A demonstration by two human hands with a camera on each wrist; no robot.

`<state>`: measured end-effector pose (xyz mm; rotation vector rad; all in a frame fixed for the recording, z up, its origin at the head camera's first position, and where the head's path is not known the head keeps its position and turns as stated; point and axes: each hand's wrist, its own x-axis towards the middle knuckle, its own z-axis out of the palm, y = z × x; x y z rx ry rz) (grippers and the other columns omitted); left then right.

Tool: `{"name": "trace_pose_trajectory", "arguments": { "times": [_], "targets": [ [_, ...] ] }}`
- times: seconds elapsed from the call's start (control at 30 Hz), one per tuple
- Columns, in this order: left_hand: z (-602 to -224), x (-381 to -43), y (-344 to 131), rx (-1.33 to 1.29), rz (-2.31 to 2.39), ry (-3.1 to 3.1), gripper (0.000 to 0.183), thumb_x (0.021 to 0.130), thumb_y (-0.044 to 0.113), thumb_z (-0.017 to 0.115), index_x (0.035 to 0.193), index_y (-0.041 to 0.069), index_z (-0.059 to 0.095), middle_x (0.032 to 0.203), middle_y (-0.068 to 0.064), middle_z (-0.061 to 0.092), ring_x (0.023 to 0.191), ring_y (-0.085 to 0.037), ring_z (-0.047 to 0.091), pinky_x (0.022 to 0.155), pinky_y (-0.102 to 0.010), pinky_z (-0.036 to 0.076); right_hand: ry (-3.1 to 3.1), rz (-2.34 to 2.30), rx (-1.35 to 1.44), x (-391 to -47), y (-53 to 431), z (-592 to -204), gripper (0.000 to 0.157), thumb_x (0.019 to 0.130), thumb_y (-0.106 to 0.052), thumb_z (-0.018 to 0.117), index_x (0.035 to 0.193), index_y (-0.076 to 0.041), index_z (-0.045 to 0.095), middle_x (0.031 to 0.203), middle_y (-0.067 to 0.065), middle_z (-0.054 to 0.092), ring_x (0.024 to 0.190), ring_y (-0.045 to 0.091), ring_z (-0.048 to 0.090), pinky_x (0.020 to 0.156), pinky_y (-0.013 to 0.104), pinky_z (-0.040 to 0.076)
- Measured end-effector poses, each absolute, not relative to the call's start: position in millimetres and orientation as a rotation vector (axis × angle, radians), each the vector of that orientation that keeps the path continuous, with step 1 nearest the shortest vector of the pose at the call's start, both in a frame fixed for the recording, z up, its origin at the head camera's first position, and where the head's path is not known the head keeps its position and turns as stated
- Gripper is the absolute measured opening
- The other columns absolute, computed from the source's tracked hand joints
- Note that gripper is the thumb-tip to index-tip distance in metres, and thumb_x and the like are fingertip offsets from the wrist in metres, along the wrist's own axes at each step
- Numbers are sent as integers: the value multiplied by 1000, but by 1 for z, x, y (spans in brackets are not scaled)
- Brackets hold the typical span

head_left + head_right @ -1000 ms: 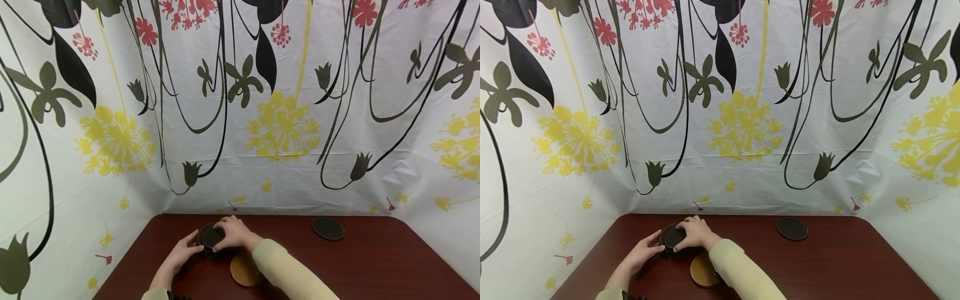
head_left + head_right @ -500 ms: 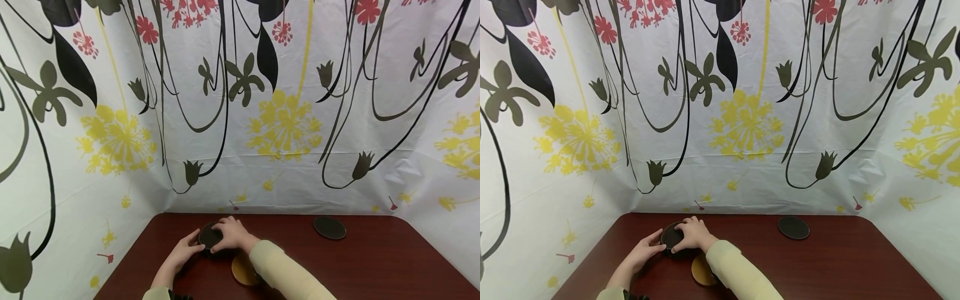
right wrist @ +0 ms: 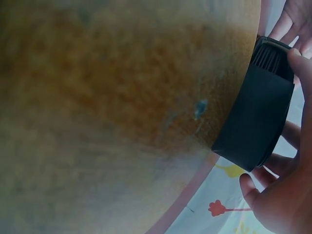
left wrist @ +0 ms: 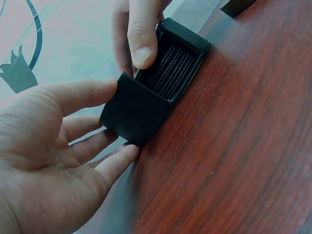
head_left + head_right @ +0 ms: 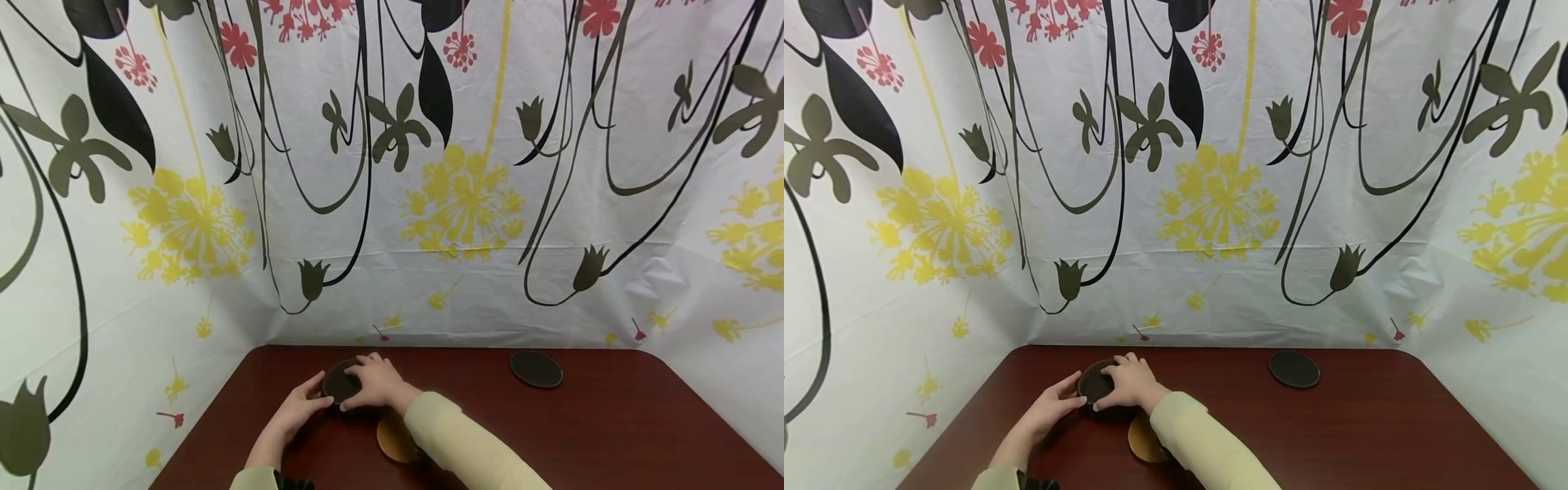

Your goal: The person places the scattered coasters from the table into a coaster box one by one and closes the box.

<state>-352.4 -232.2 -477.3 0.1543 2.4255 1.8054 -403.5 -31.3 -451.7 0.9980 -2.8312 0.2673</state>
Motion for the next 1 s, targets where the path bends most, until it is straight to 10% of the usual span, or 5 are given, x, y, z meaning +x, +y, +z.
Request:
{"name": "trace_pose_trajectory", "arguments": {
  "times": [1.0],
  "targets": [
    [-480,-353,-231,125,1793,2432,78,77,31,67,140,11,26,138,-23,26,121,-39,31,87,-45,40,-2802,427,974,-414,47,-440,68,76,-70,40,131,-30,41,137,3,35,122,25,34,92,58,24]
  ]
}}
